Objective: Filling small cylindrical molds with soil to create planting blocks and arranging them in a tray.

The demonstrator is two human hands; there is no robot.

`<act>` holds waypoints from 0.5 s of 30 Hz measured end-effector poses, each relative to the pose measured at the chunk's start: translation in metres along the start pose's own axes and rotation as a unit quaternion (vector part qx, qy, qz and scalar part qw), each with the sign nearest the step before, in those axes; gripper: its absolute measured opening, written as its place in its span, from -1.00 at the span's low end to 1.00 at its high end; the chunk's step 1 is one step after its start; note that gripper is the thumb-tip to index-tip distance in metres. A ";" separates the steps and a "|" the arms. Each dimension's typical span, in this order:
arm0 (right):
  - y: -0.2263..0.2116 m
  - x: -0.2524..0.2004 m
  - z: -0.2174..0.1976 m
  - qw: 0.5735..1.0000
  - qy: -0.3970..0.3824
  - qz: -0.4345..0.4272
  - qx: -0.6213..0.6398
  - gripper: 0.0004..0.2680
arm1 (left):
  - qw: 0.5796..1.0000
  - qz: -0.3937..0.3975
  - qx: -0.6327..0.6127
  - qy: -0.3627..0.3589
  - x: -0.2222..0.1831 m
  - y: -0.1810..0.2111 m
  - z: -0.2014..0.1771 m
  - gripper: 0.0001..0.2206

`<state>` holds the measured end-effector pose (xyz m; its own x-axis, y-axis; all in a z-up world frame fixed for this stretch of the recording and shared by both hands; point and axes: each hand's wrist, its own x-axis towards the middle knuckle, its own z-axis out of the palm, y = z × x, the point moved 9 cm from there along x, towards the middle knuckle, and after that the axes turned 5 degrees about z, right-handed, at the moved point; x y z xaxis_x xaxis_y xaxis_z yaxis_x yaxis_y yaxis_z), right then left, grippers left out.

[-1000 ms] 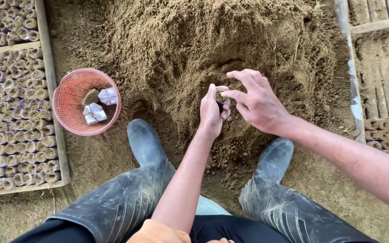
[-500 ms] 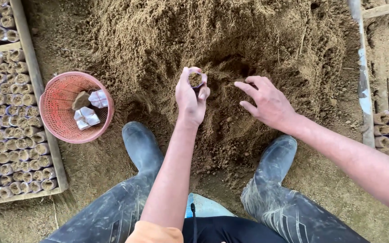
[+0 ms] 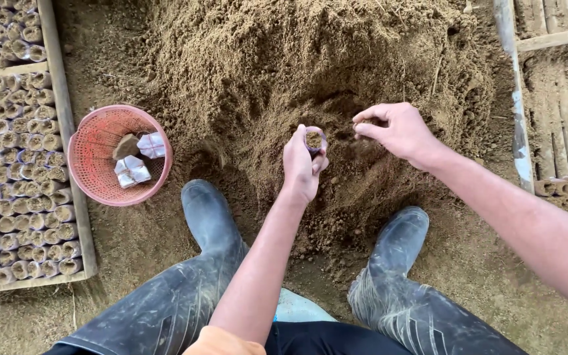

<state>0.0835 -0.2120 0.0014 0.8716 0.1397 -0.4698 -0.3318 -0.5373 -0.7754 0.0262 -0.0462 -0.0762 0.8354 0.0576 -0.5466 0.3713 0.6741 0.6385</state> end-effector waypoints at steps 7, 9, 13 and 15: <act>-0.075 -0.048 0.010 0.979 0.023 -0.199 -0.023 -0.89 | 0.999 -0.037 0.008 -0.002 -0.009 -0.014 0.013 -0.67; -0.096 -0.062 0.023 0.947 0.016 -0.316 -0.049 -0.88 | 0.998 -0.054 -0.006 -0.011 -0.011 -0.017 0.020 -0.67; -0.093 -0.064 0.026 0.917 0.030 -0.393 -0.063 -0.82 | 0.998 -0.052 -0.030 0.002 -0.012 -0.018 0.022 -0.69; -0.085 -0.062 0.020 0.906 0.062 -0.408 -0.091 -0.85 | 0.997 -0.057 -0.045 -0.006 -0.012 -0.017 0.023 -0.67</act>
